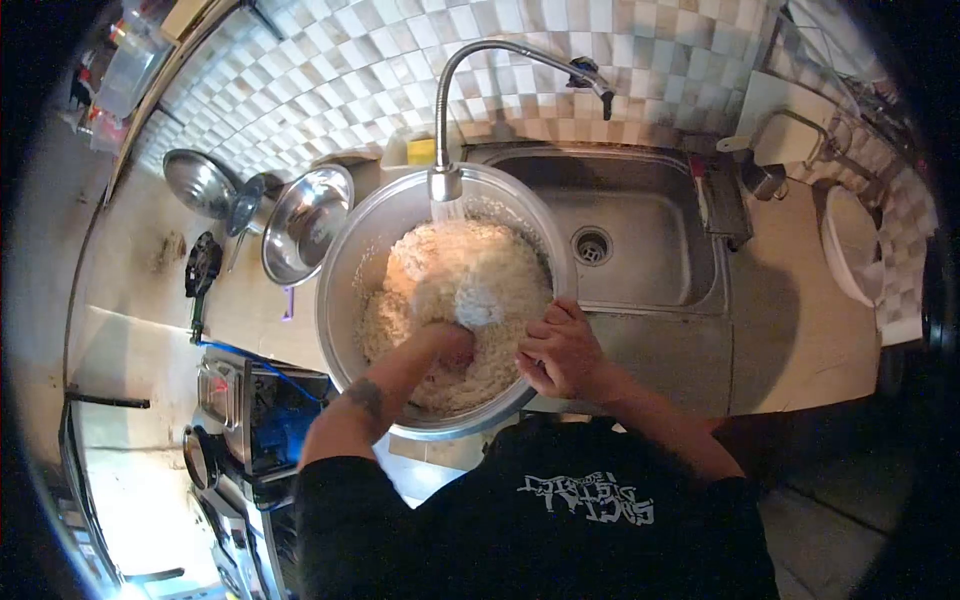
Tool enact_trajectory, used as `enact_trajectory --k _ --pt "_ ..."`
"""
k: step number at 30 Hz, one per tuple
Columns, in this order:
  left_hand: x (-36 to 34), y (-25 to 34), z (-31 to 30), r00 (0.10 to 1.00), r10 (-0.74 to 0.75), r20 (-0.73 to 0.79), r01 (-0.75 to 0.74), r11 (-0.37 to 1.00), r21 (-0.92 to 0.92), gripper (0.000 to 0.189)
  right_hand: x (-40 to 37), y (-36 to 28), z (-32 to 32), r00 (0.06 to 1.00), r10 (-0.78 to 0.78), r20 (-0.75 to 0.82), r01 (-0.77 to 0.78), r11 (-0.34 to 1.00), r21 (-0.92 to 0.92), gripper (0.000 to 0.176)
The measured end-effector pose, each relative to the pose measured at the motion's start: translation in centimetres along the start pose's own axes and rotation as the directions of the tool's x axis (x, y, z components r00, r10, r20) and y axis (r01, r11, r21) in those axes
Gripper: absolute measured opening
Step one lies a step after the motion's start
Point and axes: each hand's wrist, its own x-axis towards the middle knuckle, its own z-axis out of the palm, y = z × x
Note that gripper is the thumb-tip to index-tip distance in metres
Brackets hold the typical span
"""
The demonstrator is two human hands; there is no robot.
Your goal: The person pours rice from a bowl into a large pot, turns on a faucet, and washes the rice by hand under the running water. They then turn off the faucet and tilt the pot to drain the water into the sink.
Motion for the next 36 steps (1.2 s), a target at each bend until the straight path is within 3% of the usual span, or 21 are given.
enact_trajectory --k 1,3,5,6,8,9,10,12,13,14,15,17,21,24,26,28,30,31,32,34,36 --pt "0.7 -0.2 -1.5 0.985 -0.146 -0.088 0.131 0.979 -0.158 0.031 0.0 0.1 -0.1 1.000 0.011 0.025 -0.011 1.000 -0.009 0.014" --pt "11.0 -4.0 -1.9 0.945 -0.328 0.003 0.316 0.909 -0.271 0.034 -0.2 -0.1 0.0 0.999 0.023 0.043 -0.023 1.000 -0.014 0.016" --pt "8.3 -4.0 -3.6 0.890 -0.093 -0.446 0.053 0.993 -0.102 0.036 -0.1 0.0 0.1 1.000 0.017 0.022 -0.016 1.000 -0.020 0.015" --pt "5.3 -3.1 -6.1 0.930 0.026 -0.366 -0.011 0.999 0.043 0.033 -0.1 0.1 0.2 1.000 0.011 -0.005 -0.011 1.000 -0.009 0.016" --pt "5.4 -6.8 -6.0 0.857 0.279 -0.434 -0.224 0.959 0.176 0.049 -0.1 0.2 0.6 0.998 0.000 -0.064 0.001 1.000 0.015 0.017" --pt "3.2 -8.1 -7.0 0.649 0.642 -0.407 -0.440 0.754 0.487 0.048 -0.1 0.2 0.6 0.998 0.004 -0.063 -0.003 1.000 0.020 0.017" --pt "0.8 -9.6 -8.3 0.359 0.899 -0.250 -0.529 0.416 0.740 0.047 0.0 0.3 0.5 0.998 0.003 -0.063 -0.002 1.000 0.024 0.018" --pt "1.5 -15.8 -8.8 0.643 0.765 -0.040 -0.555 0.502 0.663 0.040 0.0 0.3 0.3 0.999 0.002 -0.050 0.000 0.999 0.038 0.018" --pt "3.1 -17.7 -8.1 0.784 0.511 -0.353 -0.398 0.850 0.345 0.037 0.0 0.4 0.3 0.999 0.004 -0.037 -0.002 0.999 0.049 0.019" --pt "4.0 -18.6 -7.8 0.807 0.260 -0.531 -0.232 0.965 0.121 0.035 -0.1 0.4 0.2 1.000 0.009 -0.026 -0.008 0.998 0.059 0.019" --pt "5.0 -18.7 -7.9 0.757 0.055 -0.651 -0.105 0.994 -0.038 0.034 -0.1 0.4 0.2 0.999 0.008 -0.032 -0.006 0.998 0.058 0.019" --pt "7.8 -17.7 -8.5 0.633 -0.015 -0.774 -0.094 0.991 -0.096 0.031 -0.1 0.5 0.3 0.999 0.007 -0.037 -0.005 0.999 0.053 0.020" --pt "13.3 -11.6 -11.8 0.562 0.280 -0.778 -0.273 0.951 0.145 0.025 -0.1 0.6 0.5 1.000 0.021 -0.021 -0.020 0.999 0.033 0.019" --pt "13.4 -5.8 -12.5 0.614 0.536 -0.580 -0.398 0.844 0.359 0.021 0.0 0.4 0.4 1.000 0.022 0.005 -0.022 1.000 0.019 0.018" --pt "11.1 -3.2 -11.0 0.667 0.622 -0.411 -0.510 0.782 0.357 0.019 0.1 0.5 0.0 0.999 0.017 0.049 -0.017 1.000 -0.017 0.016" --pt "6.5 -0.6 -10.1 0.859 0.494 -0.134 -0.469 0.865 0.181 0.020 -0.2 0.2 0.3 0.999 0.028 -0.018 -0.027 0.999 0.036 0.015" --pt "7.8 -3.1 -8.2 0.712 0.662 0.237 -0.650 0.493 0.578 0.017 -0.5 0.1 0.5 0.998 0.036 -0.045 -0.033 0.998 0.057 0.014" --pt "1.6 0.4 -10.6 0.909 0.351 0.225 -0.415 0.807 0.419 0.026 -0.6 0.0 0.5 0.998 0.040 -0.044 -0.037 0.998 0.053 0.013" --pt "-0.4 2.0 -10.9 0.884 0.467 0.018 -0.434 0.806 0.403 0.025 -0.5 0.1 0.5 0.998 0.041 -0.043 -0.039 0.998 0.051 0.013" --pt "-2.2 4.0 -10.3 0.699 0.599 -0.391 -0.475 0.797 0.372 0.026 -0.4 0.1 0.5 0.998 0.027 -0.051 -0.025 0.999 0.043 0.012" --pt "0.8 6.5 -10.2 0.661 0.556 -0.504 -0.497 0.828 0.261 0.027 -0.2 0.1 0.4 0.999 0.027 -0.037 -0.027 1.000 0.015 0.012"
